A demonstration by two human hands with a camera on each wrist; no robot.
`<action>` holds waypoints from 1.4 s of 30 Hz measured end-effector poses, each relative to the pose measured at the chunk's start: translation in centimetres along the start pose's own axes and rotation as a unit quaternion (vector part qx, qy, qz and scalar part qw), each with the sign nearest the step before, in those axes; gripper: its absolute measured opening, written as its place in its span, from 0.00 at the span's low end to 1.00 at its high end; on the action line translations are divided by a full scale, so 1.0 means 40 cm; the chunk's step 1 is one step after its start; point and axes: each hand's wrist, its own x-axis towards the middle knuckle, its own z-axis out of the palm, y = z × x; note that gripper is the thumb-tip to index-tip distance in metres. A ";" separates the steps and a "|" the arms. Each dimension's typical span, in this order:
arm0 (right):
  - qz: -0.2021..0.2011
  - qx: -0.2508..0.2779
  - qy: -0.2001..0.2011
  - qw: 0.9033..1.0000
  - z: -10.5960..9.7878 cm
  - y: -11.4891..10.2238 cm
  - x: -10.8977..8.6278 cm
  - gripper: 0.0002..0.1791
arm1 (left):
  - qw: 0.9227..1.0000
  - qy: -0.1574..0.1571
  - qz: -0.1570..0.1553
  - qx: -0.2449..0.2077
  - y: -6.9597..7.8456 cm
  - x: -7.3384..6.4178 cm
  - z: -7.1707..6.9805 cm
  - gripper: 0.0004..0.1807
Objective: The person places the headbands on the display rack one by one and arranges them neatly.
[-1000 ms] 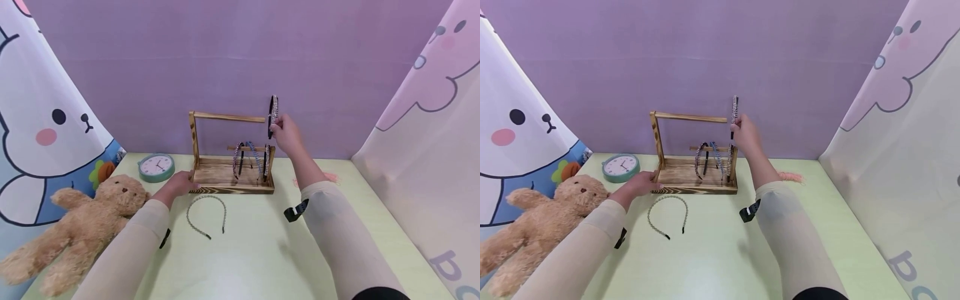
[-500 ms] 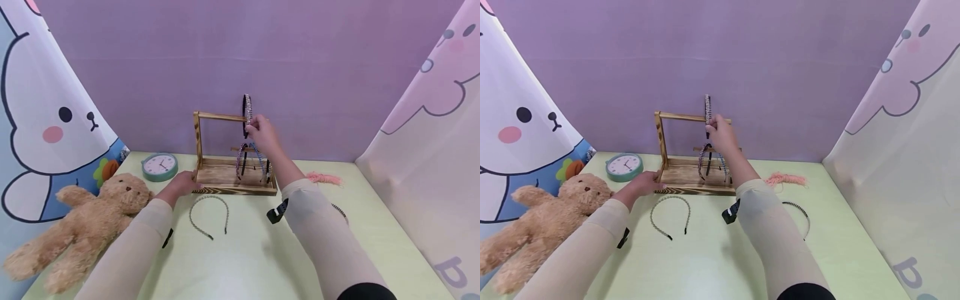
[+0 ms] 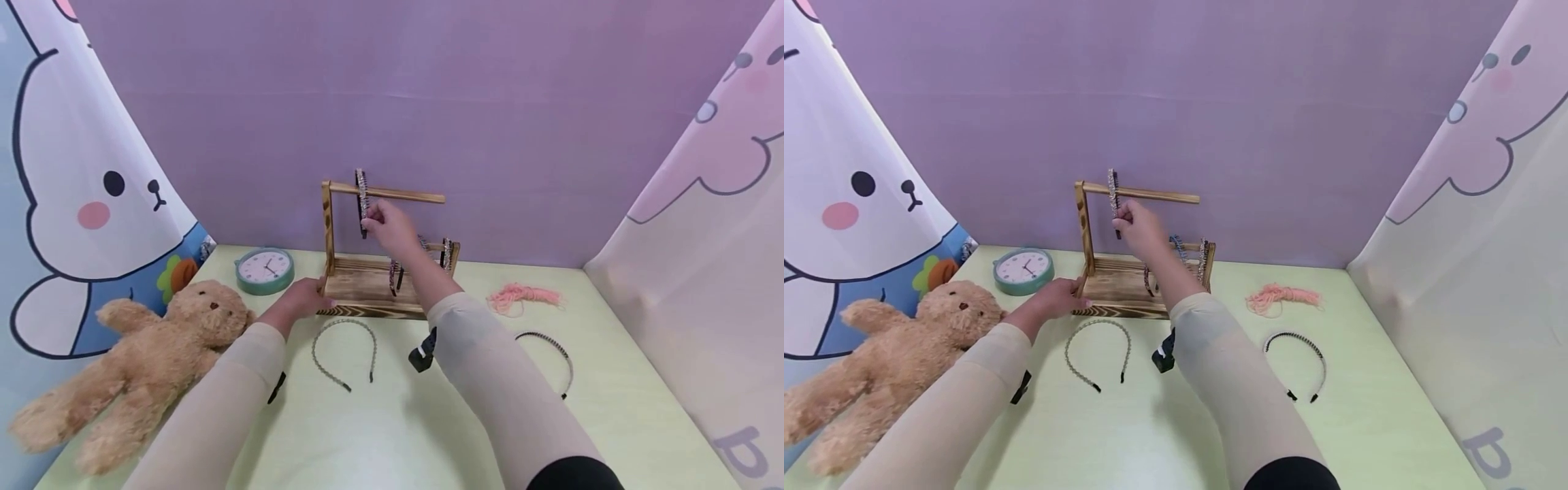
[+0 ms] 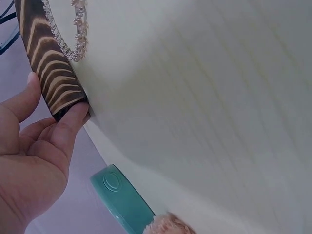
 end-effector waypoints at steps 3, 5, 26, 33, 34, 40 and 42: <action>-0.001 0.003 -0.016 1.000 0.029 0.001 0.010 0.08 | 1.000 -0.001 -0.003 0.005 0.000 0.004 0.000 0.42; 0.000 0.003 -0.023 1.000 0.046 -0.001 0.015 0.08 | 1.000 -0.001 -0.003 0.010 -0.001 0.007 0.000 0.42; 0.017 -0.027 -0.063 0.998 0.097 -0.009 0.027 0.13 | 1.000 -0.010 -0.023 0.002 0.007 0.007 0.001 0.42; 0.019 -0.036 -0.083 0.996 0.093 -0.004 0.021 0.18 | 1.000 -0.010 -0.026 0.006 0.005 0.011 -0.001 0.43; 0.021 -0.039 -0.086 0.995 0.092 -0.002 0.020 0.19 | 1.000 -0.011 -0.028 0.005 0.004 0.013 -0.001 0.43; 0.031 -0.055 -0.099 0.993 0.087 0.003 0.000 0.22 | 1.000 -0.012 -0.021 0.014 0.004 0.007 -0.001 0.43; 0.032 -0.056 -0.102 0.993 0.083 0.003 -0.012 0.23 | 1.000 -0.010 -0.016 0.021 0.005 0.005 0.000 0.43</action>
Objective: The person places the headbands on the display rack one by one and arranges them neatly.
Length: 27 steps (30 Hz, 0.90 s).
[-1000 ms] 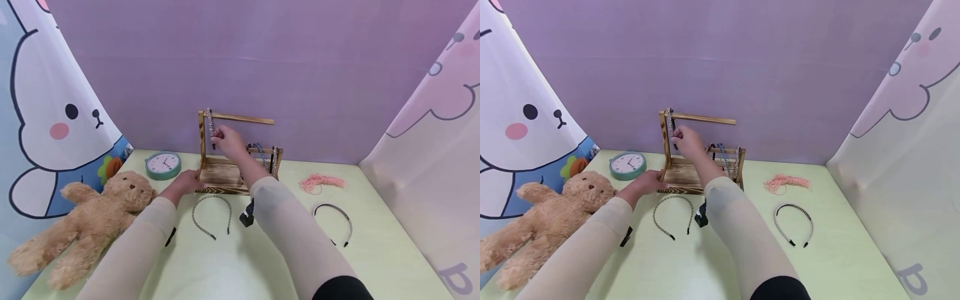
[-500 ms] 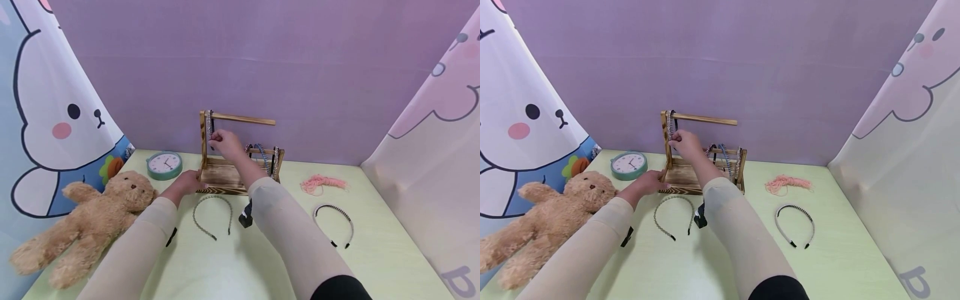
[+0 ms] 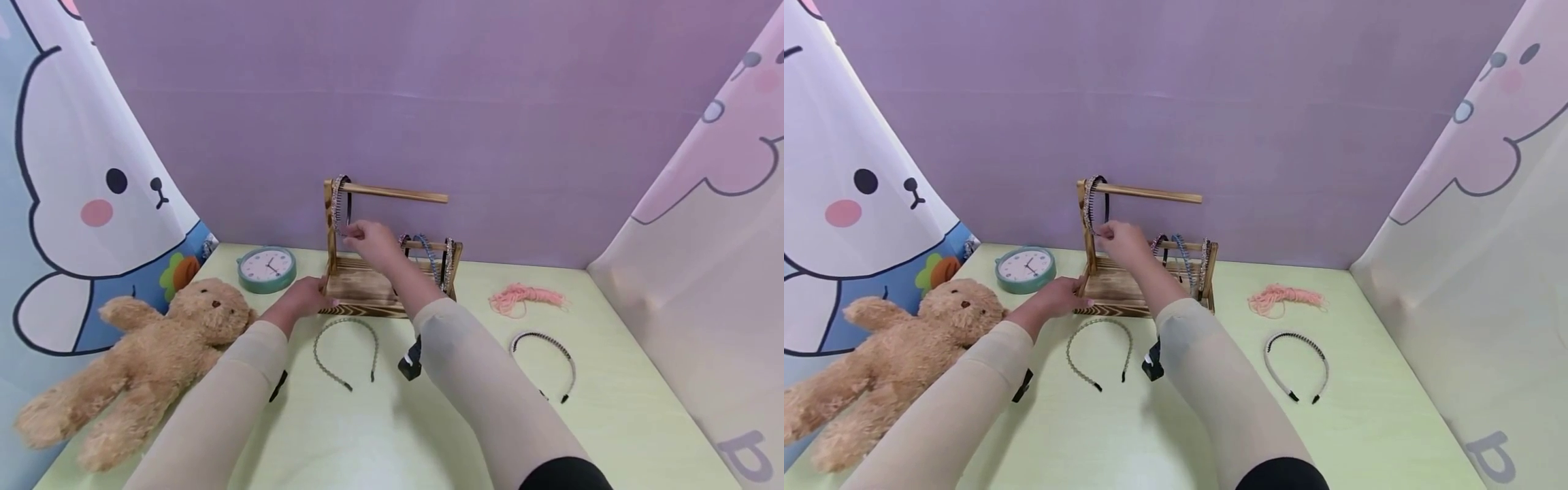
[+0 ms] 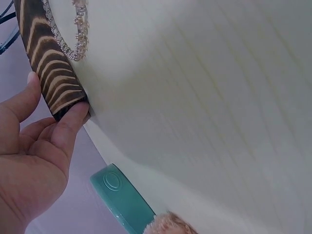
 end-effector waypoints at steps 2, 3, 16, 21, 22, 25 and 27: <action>0.001 0.002 0.000 1.000 -0.001 0.001 -0.016 0.23 | 1.000 0.002 0.006 0.005 -0.001 0.000 0.000 0.43; 0.001 0.002 0.000 1.000 -0.001 0.002 -0.025 0.23 | 1.000 0.003 0.008 0.006 -0.001 0.000 0.000 0.43; -0.033 -0.017 -0.073 0.997 0.069 0.052 -0.154 0.14 | 0.999 0.006 0.028 0.019 -0.007 0.007 -0.003 0.42; -0.023 -0.040 -0.131 0.990 0.128 0.073 -0.198 0.10 | 0.999 0.014 0.032 0.030 -0.006 0.008 -0.003 0.43; -0.020 -0.049 -0.143 0.988 0.141 0.075 -0.205 0.11 | 0.999 0.015 0.031 0.030 -0.006 0.008 -0.002 0.42; -0.027 -0.092 -0.167 0.981 0.183 0.084 -0.222 0.14 | 0.999 0.018 0.035 0.031 -0.006 0.007 0.001 0.42; -0.036 -0.126 -0.177 0.975 0.210 0.090 -0.230 0.16 | 0.999 0.018 0.035 0.025 -0.007 0.007 0.001 0.42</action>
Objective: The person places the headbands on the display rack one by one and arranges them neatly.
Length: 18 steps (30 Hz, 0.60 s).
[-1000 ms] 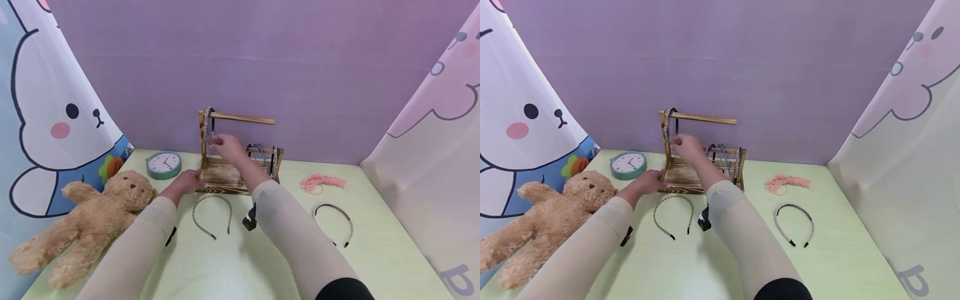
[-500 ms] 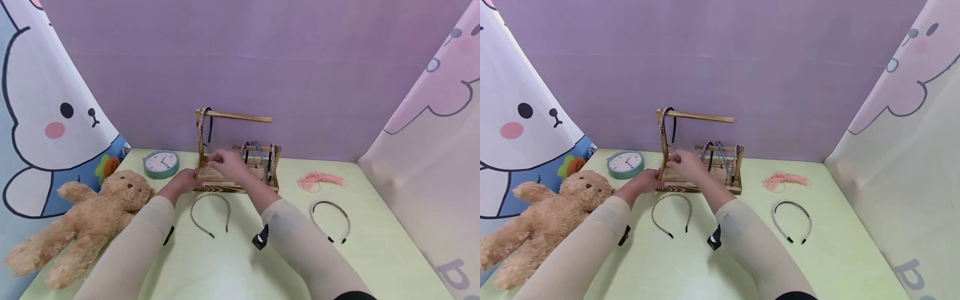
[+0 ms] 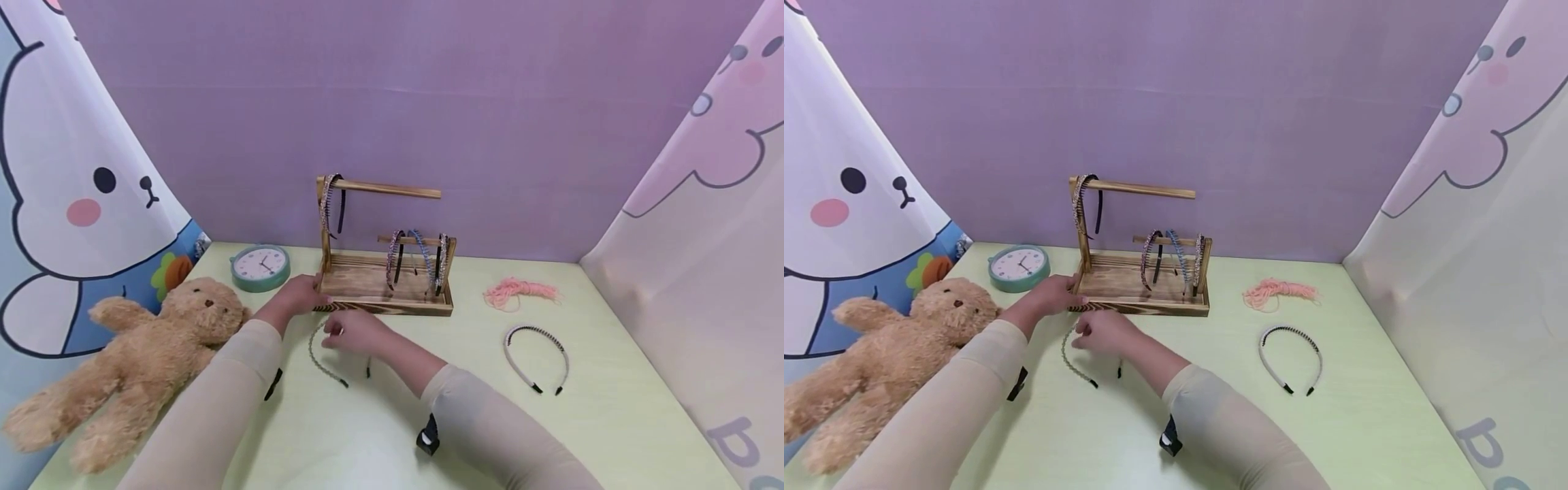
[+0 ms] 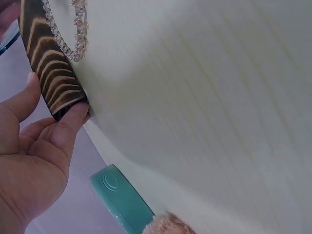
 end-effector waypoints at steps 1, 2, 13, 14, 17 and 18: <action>-0.005 -0.019 -0.002 1.000 0.014 0.000 0.000 0.16 | 1.000 0.000 0.002 -0.002 0.000 0.000 0.000 0.42; -0.008 -0.037 -0.004 0.999 0.027 -0.001 0.000 0.15 | 1.000 -0.001 0.005 -0.001 0.000 0.001 0.001 0.42; -0.026 -0.216 0.032 0.976 0.108 -0.051 -0.020 0.08 | 1.000 -0.012 -0.002 -0.002 -0.003 0.000 -0.001 0.43; -0.026 -0.229 0.038 0.972 0.109 -0.055 -0.022 0.07 | 1.000 -0.013 -0.003 -0.003 -0.003 0.000 -0.002 0.43; -0.006 -0.255 0.043 0.966 0.110 -0.061 -0.022 0.04 | 1.000 -0.012 -0.002 -0.005 -0.001 -0.002 -0.003 0.42; 0.005 -0.259 0.036 0.965 0.109 -0.062 -0.022 0.04 | 1.000 -0.012 0.000 -0.003 -0.001 -0.002 -0.003 0.43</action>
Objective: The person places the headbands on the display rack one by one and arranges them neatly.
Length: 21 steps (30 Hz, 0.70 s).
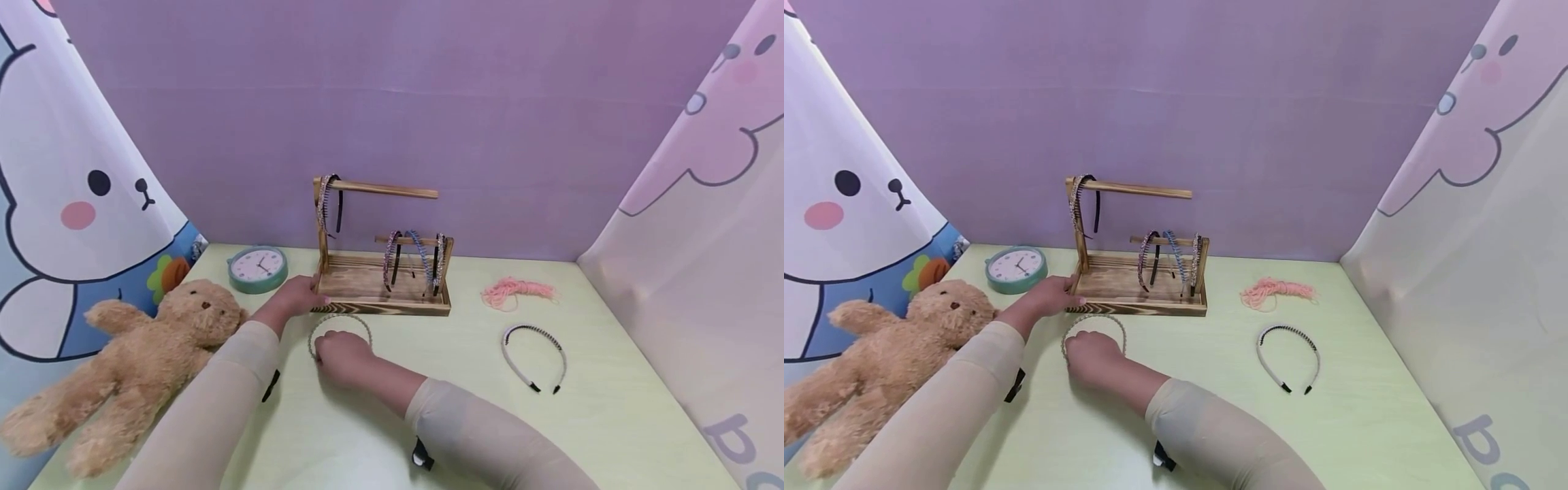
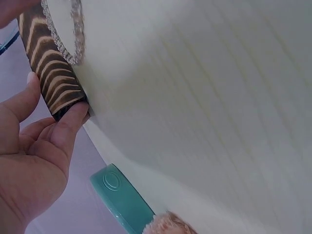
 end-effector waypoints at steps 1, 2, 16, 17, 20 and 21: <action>0.010 -0.003 -0.011 1.000 -0.001 0.001 0.000 0.04 | 1.000 0.000 0.000 -0.002 0.000 0.001 0.000 0.43; 0.020 -0.004 -0.024 1.000 -0.004 0.004 0.000 0.04 | 1.000 0.000 0.000 -0.003 0.000 0.002 0.000 0.43; 0.002 0.077 -0.141 0.987 -0.098 0.124 -0.030 0.09 | 1.000 0.000 -0.011 -0.014 -0.003 0.001 0.004 0.43; -0.002 0.097 -0.144 0.985 -0.106 0.134 -0.033 0.08 | 1.000 0.001 -0.011 -0.014 -0.003 0.000 0.005 0.43; -0.011 0.162 -0.147 0.976 -0.136 0.162 -0.048 0.06 | 1.000 0.003 -0.009 -0.015 -0.002 0.000 0.006 0.43; -0.013 0.186 -0.149 0.971 -0.147 0.170 -0.053 0.06 | 1.000 0.004 -0.010 -0.017 -0.002 0.001 0.006 0.43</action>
